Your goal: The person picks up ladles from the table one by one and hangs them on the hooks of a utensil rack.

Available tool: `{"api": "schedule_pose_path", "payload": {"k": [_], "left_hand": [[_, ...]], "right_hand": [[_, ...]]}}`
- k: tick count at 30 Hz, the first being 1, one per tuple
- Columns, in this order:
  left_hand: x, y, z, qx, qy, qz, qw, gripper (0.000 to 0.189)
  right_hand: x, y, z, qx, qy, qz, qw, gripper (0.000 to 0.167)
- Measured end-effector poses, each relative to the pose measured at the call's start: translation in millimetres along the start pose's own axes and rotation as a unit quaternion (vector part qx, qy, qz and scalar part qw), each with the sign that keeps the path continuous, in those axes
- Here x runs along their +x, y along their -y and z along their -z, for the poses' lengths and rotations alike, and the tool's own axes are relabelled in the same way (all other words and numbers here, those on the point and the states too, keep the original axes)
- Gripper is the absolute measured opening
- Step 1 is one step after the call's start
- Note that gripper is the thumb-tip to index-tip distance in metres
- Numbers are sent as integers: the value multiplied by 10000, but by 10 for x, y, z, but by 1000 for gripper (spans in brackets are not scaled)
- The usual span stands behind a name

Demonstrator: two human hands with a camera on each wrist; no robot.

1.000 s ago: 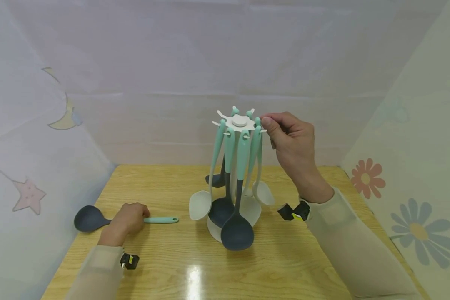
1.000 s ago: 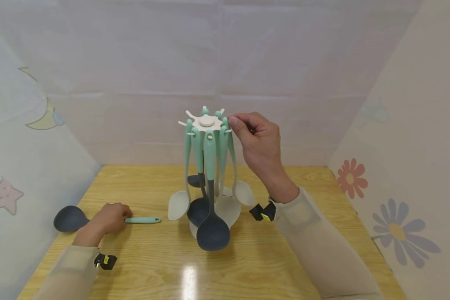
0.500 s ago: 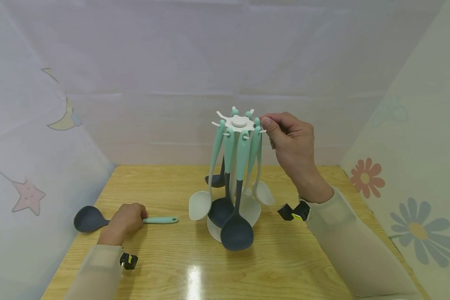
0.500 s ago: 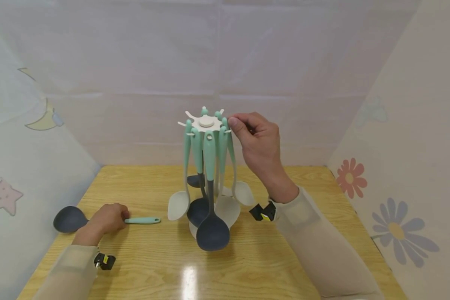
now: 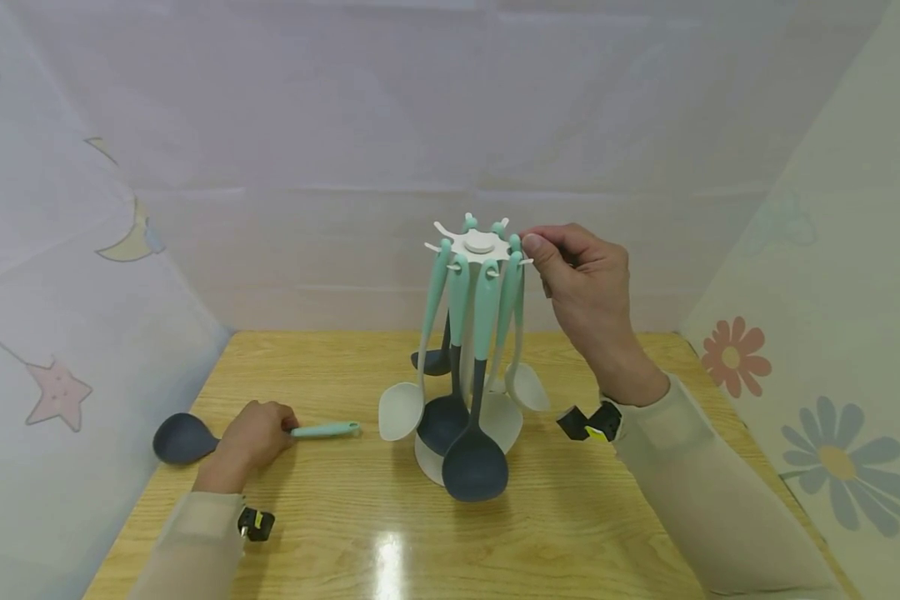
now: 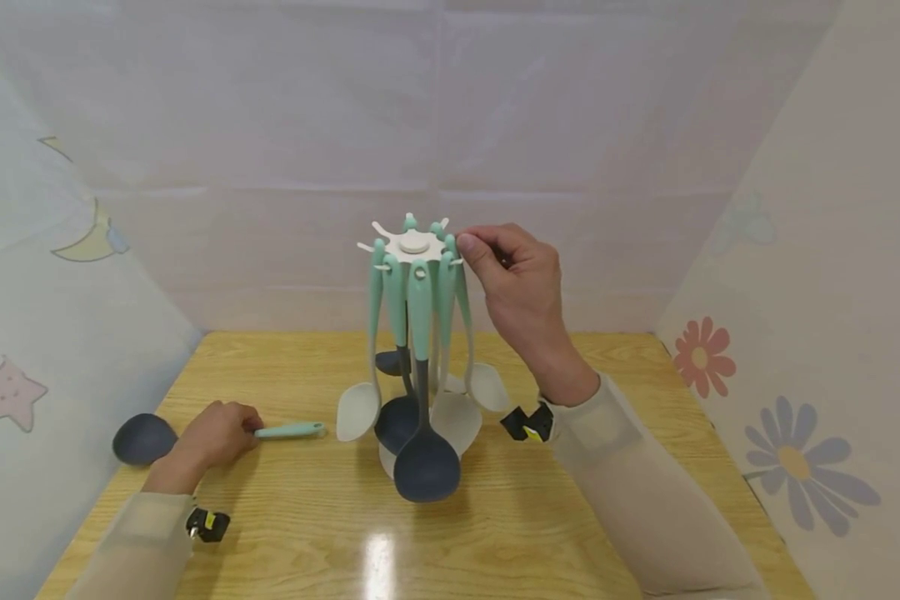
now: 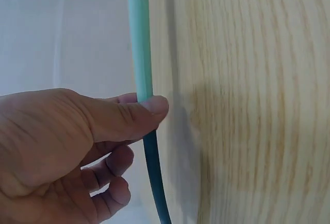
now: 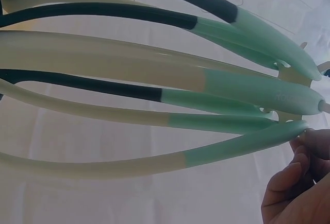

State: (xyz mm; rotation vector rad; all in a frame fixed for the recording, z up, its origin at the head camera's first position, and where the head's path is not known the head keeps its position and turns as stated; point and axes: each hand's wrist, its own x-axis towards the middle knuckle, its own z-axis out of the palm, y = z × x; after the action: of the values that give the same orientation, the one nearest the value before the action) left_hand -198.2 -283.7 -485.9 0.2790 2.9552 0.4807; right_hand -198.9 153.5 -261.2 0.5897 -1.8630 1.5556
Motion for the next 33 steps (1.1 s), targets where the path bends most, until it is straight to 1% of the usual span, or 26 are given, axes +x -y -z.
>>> {"api": "schedule_pose_path", "payload": {"k": [5,10,13,17,19,22,24,26,28,31,33], "left_hand": [[-4,-51,65,-116,-372,-127,9992,11],[0,-144,160,-268,-607,-104,9977,20],[7,-223,216,-357,-801,-96,9961,23],[-8,-361,299,-522,-1229,-142,9909,25],[-19,-434,343,-610,-1410,-171,9880,25],[-30,-539,400,-784,-1564,-145,9845,27],[-35,-603,429,-884,-1643,-108,9824,28],[-39,-661,454,-1001,-1739,-89,9796,28],[-50,-716,477,-1110,-1827,-75,9769,28],[-71,-799,515,-1245,-1935,-72,9731,30],[-86,-855,547,-1340,-1960,-42,9714,30]], "right_hand": [[3,17,6,8,13,-97,10000,14],[-2,31,9,-8,28,-157,9999,14],[-2,32,10,-19,25,-183,9998,14],[1,28,12,-34,-5,-194,9998,15],[-3,31,15,-128,-73,-169,9997,16],[-25,48,20,-235,-344,-53,9991,16],[-56,73,22,-303,-519,125,9981,16],[-91,99,16,-273,-600,326,9973,15],[-130,125,-1,-200,-549,472,9972,13],[-180,149,-28,-126,-343,612,9975,9],[-200,158,-46,-110,-260,696,9972,8]]}}
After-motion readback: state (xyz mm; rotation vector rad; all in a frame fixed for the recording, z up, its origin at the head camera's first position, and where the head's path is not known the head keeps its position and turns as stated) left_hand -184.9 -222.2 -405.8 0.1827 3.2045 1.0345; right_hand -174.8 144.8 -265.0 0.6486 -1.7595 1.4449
